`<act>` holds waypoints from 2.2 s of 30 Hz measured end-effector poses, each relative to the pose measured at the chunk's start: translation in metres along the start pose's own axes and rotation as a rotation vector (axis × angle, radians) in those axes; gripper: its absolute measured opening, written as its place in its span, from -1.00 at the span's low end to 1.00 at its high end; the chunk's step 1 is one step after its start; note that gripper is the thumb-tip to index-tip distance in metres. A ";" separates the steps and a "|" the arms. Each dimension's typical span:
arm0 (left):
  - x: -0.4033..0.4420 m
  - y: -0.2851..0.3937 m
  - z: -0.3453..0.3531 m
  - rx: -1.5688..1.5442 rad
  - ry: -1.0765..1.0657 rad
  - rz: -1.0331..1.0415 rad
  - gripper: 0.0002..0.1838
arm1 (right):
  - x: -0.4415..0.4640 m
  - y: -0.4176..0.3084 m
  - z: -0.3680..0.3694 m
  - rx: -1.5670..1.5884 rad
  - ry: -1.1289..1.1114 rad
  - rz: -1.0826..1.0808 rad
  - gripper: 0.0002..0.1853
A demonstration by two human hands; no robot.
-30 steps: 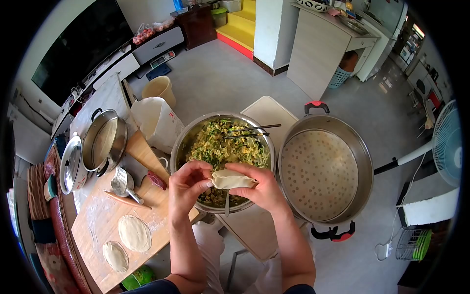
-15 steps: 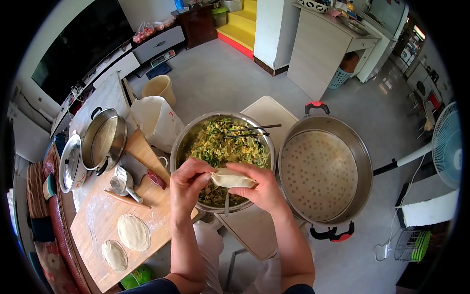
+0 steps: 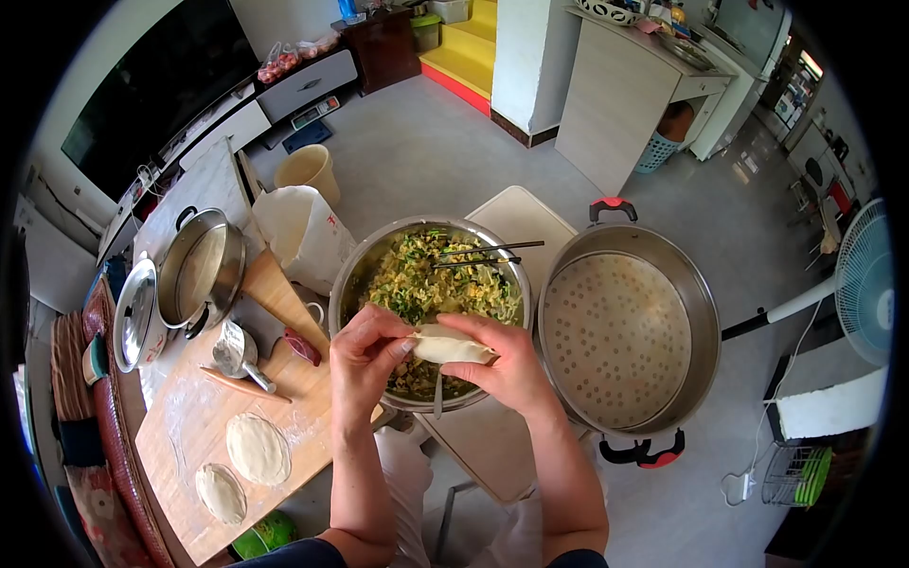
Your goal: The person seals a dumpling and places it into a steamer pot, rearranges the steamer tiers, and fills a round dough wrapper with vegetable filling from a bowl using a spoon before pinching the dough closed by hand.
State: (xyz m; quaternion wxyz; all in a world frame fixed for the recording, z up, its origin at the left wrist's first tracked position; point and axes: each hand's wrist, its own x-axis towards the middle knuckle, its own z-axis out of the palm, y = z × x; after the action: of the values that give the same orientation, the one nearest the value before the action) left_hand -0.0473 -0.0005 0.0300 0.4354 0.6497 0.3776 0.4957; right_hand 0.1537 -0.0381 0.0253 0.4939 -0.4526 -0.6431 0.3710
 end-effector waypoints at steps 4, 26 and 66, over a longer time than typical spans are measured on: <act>-0.001 0.001 0.000 0.050 0.026 0.042 -0.80 | 0.000 -0.003 0.000 -0.002 -0.004 0.006 -0.40; -0.055 0.106 -0.094 0.198 0.127 0.371 -0.59 | -0.004 -0.145 0.056 0.334 -0.279 0.249 -0.42; -0.245 -0.008 -0.209 -1.065 0.273 -0.347 -0.48 | -0.056 -0.078 0.299 0.226 -0.288 0.240 -0.71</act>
State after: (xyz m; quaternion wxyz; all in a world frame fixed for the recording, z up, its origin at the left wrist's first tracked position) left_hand -0.3055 -0.1834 -0.0277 0.7247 0.1995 0.2298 0.6183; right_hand -0.1474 -0.1246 0.0097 0.3970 -0.4101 -0.6029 0.5575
